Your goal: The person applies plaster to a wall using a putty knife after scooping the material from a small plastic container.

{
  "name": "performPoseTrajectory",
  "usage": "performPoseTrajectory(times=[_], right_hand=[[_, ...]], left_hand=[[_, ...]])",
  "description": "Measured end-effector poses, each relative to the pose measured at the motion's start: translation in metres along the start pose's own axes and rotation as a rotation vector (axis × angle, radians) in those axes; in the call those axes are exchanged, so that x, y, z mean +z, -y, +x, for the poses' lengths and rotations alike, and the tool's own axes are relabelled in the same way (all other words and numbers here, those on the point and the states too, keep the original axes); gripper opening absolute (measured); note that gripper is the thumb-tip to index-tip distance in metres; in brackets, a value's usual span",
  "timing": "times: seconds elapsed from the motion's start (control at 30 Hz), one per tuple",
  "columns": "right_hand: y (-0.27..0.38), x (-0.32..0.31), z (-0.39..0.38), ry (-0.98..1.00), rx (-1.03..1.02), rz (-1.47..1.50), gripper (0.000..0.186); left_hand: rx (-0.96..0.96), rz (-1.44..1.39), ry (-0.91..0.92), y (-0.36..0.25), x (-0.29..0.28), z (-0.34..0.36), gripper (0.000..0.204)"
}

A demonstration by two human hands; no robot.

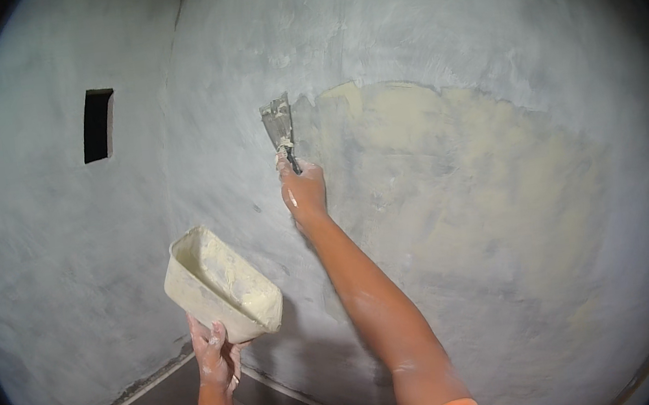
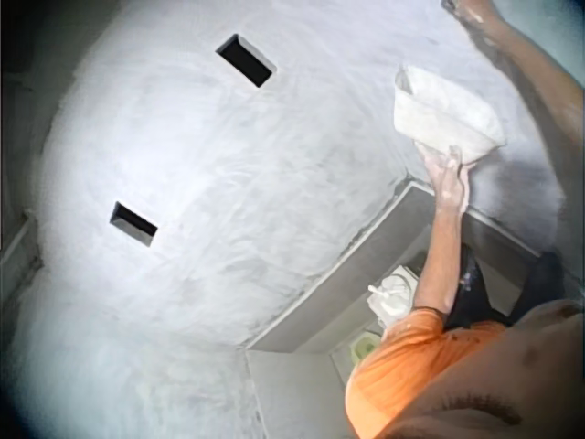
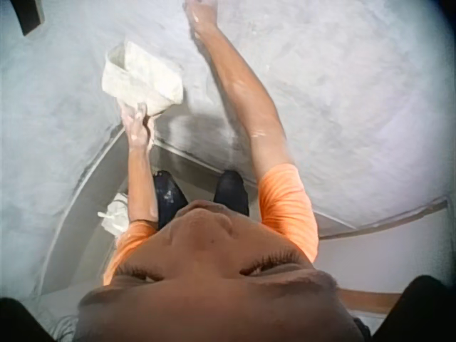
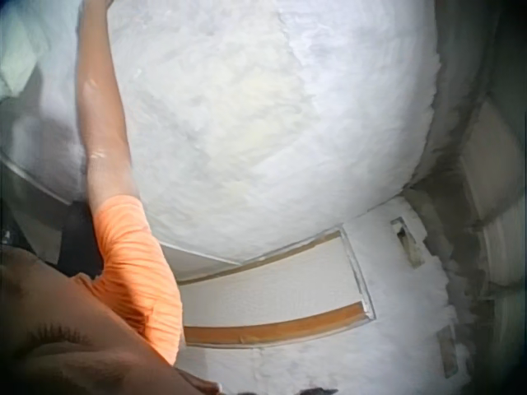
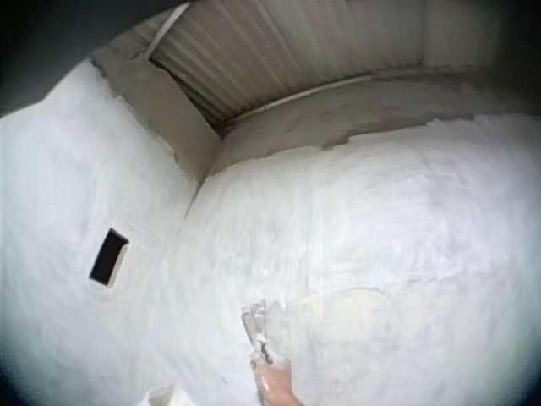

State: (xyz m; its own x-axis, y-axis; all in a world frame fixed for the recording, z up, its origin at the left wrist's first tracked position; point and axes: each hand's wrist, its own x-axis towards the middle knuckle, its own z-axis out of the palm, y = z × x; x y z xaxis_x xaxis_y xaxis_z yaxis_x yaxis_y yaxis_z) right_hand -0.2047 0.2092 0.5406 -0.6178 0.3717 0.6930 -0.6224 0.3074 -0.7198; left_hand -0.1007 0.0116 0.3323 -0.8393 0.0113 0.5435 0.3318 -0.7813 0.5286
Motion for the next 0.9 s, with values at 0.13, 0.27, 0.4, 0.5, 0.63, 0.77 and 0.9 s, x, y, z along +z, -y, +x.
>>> performPoseTrajectory(times=[0.13, 0.27, 0.4, 0.5, 0.63, 0.77, 0.9], right_hand=[[-0.018, 0.019, 0.007, -0.003, 0.242, 0.236, 0.028], [-0.055, 0.02, -0.022, -0.154, 0.322, 0.291, 0.025], [-0.084, 0.017, -0.075, -0.183, 0.342, 0.336, 0.023], [-0.077, -0.002, -0.12, -0.061, 0.543, 0.423, 0.027], [-0.087, -0.022, -0.152, 0.049, 0.365, 0.241, 0.022], [-0.057, -0.029, -0.163, 0.131, 0.268, 0.207, 0.027], [-0.07, -0.033, -0.124, 0.138, 0.079, -0.103, 0.038]], left_hand=[[-0.008, -0.014, -0.092, -0.009, -0.024, -0.005, 0.089], [-0.003, 0.002, -0.104, -0.014, -0.035, 0.0, 0.085], [0.02, -0.07, -0.061, -0.01, -0.038, 0.006, 0.075], [-0.047, -0.189, -0.061, -0.001, -0.042, 0.007, 0.067], [-0.159, -0.31, -0.085, 0.009, -0.027, 0.007, 0.061], [-0.244, -0.43, -0.065, 0.018, -0.027, 0.001, 0.062], [-0.253, -0.45, -0.14, 0.015, -0.017, 0.0, 0.061]])
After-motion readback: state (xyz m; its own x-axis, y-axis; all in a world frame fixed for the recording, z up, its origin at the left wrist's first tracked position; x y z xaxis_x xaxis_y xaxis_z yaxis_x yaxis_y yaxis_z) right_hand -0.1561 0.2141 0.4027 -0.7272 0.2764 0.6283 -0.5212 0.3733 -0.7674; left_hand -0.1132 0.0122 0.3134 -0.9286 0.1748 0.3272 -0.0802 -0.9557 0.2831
